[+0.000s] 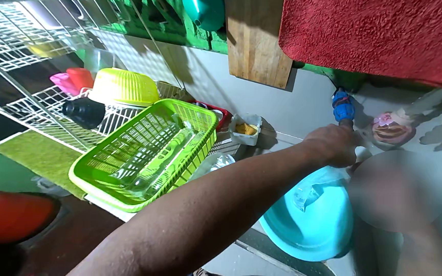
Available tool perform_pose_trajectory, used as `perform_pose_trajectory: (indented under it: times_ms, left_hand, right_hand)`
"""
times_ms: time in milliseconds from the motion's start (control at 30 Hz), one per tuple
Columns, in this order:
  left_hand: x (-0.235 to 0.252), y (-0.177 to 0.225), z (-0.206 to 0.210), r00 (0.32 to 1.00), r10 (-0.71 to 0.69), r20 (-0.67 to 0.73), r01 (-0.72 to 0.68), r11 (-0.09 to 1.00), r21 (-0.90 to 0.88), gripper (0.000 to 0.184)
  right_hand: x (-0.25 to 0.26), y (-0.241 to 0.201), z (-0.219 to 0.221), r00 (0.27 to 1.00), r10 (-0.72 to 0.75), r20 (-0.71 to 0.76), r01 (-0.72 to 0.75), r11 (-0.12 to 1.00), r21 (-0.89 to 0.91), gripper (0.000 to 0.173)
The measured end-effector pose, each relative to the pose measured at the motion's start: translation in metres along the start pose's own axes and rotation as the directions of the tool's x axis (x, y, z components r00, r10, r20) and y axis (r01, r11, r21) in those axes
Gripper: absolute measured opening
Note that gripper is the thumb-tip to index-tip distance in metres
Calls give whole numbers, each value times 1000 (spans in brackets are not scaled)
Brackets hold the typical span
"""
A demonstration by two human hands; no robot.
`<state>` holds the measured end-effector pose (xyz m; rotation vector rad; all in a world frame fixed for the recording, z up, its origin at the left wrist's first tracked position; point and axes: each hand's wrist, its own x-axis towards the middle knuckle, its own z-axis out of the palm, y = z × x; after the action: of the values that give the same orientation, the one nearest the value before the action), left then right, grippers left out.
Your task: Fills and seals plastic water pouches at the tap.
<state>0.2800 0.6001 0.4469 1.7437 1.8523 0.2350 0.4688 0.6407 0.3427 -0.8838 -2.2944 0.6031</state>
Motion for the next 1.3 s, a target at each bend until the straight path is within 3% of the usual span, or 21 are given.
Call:
perform_pose_trajectory:
  times_ms: [400,1300]
  left_hand:
    - [-8,4,-6,997,80,3,-80,992,94,18]
    - [-8,4,-2,999,32,-7,-32,998,53,16]
  right_hand:
    - [0,-11,-5,1000,-17,20,17,1000,1,12]
    - [3,-14,-7,1000,-29,3,29,996,-80,7]
